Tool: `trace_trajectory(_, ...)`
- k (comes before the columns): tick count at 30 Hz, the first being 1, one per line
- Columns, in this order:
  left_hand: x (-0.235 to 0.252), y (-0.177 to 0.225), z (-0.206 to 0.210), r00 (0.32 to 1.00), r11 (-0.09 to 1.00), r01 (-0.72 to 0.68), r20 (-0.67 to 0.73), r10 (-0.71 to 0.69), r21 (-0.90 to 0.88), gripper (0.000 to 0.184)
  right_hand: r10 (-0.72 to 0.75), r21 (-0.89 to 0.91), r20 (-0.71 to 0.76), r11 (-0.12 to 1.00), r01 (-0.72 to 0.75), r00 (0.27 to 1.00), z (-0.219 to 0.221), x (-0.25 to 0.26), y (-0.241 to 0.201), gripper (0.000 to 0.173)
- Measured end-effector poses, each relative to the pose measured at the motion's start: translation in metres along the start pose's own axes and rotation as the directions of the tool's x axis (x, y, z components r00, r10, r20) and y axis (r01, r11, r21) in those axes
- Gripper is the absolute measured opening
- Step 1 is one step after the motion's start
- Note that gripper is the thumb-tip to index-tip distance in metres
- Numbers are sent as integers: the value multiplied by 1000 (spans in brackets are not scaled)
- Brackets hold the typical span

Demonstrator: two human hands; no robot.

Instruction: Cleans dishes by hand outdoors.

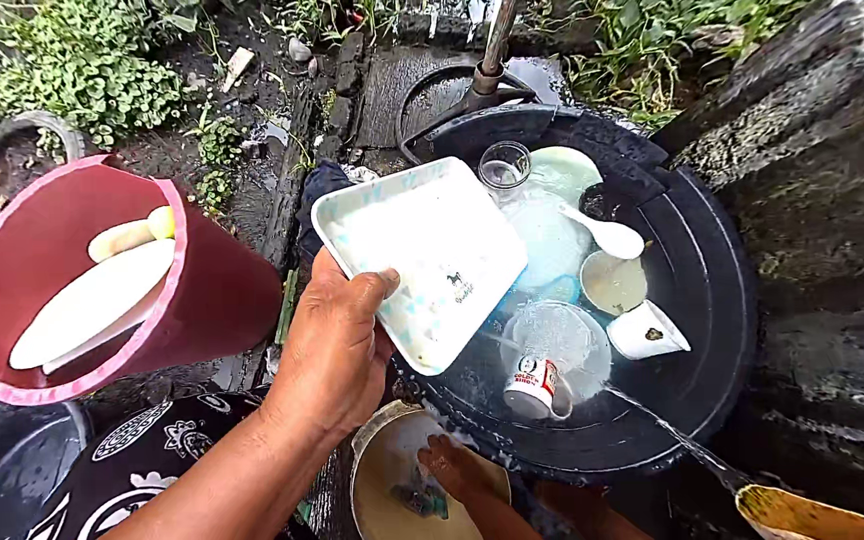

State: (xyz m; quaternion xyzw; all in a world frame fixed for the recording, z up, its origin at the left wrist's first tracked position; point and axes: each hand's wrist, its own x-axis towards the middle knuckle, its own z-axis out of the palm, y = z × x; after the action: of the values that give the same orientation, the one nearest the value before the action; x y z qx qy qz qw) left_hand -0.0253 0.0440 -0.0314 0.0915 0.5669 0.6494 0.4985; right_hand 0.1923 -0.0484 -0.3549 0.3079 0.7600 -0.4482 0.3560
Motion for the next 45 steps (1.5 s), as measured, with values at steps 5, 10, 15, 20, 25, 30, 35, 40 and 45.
trace_trajectory(5,6,-8,3,1000,999,8,-18,-7,39,35,38,22,175,999,-43,984,-34,-27,-35,37)
trace_trajectory(10,9,-16,4,1000,996,-19,-2,19,92,35,-326,137,173,942,306,929,-108,-85,-72,42)
trace_trajectory(15,6,-24,3,992,981,-111,78,99,158,41,-537,333,-307,713,617,786,-207,-203,-82,45)
trace_trajectory(20,0,-35,7,981,975,-145,150,119,170,38,3,262,-858,864,431,514,-241,-227,-74,60)
trace_trajectory(25,-4,-43,11,978,969,-172,150,146,179,36,64,160,-934,955,251,353,-211,-188,-124,49)
trace_trajectory(30,-6,-47,6,978,959,-182,145,153,218,34,-238,-241,-970,915,323,-48,-192,-154,-152,29)
trace_trajectory(35,-14,-47,1,968,947,-227,161,193,228,35,39,51,-992,994,97,120,-236,-155,-96,35)
trace_trajectory(40,-11,-43,-1,963,939,-246,172,208,241,37,-7,7,-995,989,147,98,-212,-161,-103,30)
trace_trajectory(45,-11,-50,-1,942,916,-253,297,159,312,38,-374,-367,-926,870,329,-42,-220,-154,-129,21)
